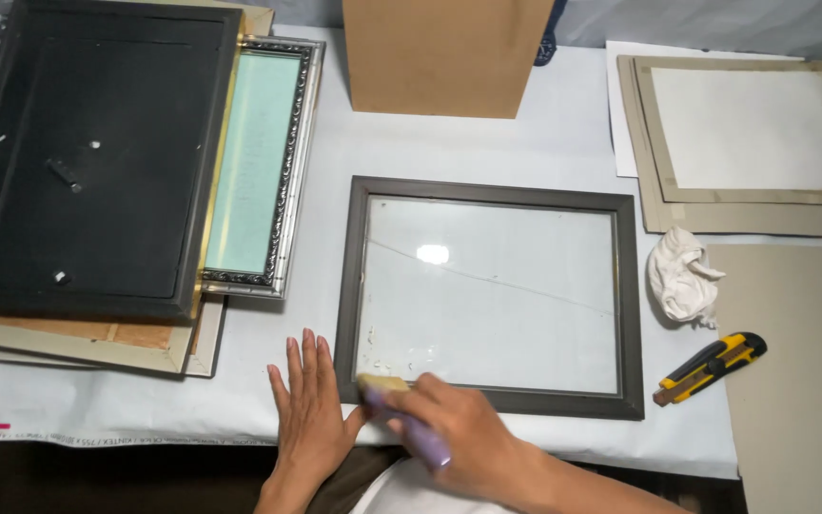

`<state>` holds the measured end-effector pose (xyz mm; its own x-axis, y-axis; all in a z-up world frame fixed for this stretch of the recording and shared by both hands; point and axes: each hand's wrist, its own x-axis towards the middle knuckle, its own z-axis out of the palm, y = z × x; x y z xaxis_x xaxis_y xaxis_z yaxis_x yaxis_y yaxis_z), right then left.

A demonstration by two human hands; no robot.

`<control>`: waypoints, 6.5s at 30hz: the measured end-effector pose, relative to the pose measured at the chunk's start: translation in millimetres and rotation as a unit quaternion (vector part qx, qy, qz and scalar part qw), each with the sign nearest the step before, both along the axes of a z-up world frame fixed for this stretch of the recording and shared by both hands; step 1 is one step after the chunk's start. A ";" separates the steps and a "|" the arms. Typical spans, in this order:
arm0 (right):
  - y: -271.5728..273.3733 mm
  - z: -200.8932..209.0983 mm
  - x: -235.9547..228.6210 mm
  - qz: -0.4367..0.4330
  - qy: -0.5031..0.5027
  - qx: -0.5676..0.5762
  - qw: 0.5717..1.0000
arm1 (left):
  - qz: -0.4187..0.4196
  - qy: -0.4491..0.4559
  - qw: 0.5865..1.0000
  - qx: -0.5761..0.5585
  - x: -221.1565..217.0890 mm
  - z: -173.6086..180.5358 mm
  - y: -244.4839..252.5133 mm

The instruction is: Cleaning a picture frame glass and then assembling the artwork and backing into the frame.

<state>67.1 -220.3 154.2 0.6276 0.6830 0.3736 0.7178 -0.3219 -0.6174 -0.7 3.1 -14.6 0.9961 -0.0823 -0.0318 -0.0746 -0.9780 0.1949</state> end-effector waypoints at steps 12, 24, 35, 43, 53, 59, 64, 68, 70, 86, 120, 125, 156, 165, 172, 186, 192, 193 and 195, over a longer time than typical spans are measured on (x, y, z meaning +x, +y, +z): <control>-218.8 6.8 1.9 -0.520 0.248 -0.312 0.755 | -0.002 0.040 0.999 -0.006 -0.5 -7.2 0.6; -94.5 -48.9 269.5 -0.329 -0.113 -0.369 0.862 | -0.004 0.007 0.998 0.066 -3.0 -29.5 3.8; -93.3 -95.0 295.1 -0.321 0.023 -0.352 0.879 | -0.019 -0.001 0.998 0.062 2.0 -33.0 4.3; -127.1 -68.8 270.3 -0.360 0.069 -0.326 0.871 | 0.007 0.054 0.998 -0.007 2.7 -17.0 0.8; -188.1 -61.2 70.0 -0.482 0.185 -0.202 0.832 | 0.098 -0.056 0.983 -0.145 73.8 27.2 -20.3; -178.5 -94.4 30.4 -0.510 0.210 -0.168 0.817 | 0.096 -0.078 0.983 -0.136 79.1 24.1 -25.8; -183.2 -99.2 20.2 -0.507 0.199 -0.155 0.824 | 0.101 -0.078 0.981 -0.145 77.1 20.9 -26.5; -186.5 -105.0 14.3 -0.504 0.174 -0.158 0.831 | 0.102 -0.105 0.977 -0.155 76.5 25.7 -28.3; -189.1 -106.5 14.3 -0.503 0.154 -0.153 0.837 | 0.103 -0.104 0.976 -0.159 78.7 27.9 -27.2; -183.6 -109.4 138.0 -0.407 0.076 -0.215 0.885 | 0.106 0.043 0.979 -0.166 136.4 68.4 -45.5; -396.5 -105.0 276.8 -0.646 0.336 0.390 0.564 | 0.080 -0.025 0.994 -0.075 135.1 28.3 -30.8; -393.6 -97.9 280.2 -0.630 0.358 0.464 0.509 | 0.077 -0.035 0.993 -0.085 134.9 30.0 -32.9; -365.7 -37.3 212.5 -0.679 0.246 0.397 0.567 | 0.076 -0.043 0.992 -0.093 133.8 27.4 -30.8; -340.8 41.7 149.6 -0.432 0.229 0.676 0.552 | 0.089 -0.091 0.962 -0.242 129.2 44.1 -33.4; -152.3 11.3 -3.5 -0.402 0.297 0.536 0.681 | 0.107 0.155 0.714 -0.674 141.2 139.4 -98.5; -199.8 -88.6 -47.5 -0.470 0.567 0.391 0.552 | 0.271 0.241 0.869 -0.337 146.6 141.2 -50.4; -197.4 -66.3 -25.9 -0.561 0.483 0.225 0.634 | 0.248 0.157 0.906 -0.304 138.9 123.2 -53.7; -196.4 -64.8 -23.7 -0.561 0.485 0.223 0.633 | 0.250 0.159 0.906 -0.303 138.7 118.3 -53.8; -197.9 -61.3 -19.2 -0.604 0.439 0.089 0.659 | 0.206 0.072 0.932 -0.288 139.0 108.1 -57.6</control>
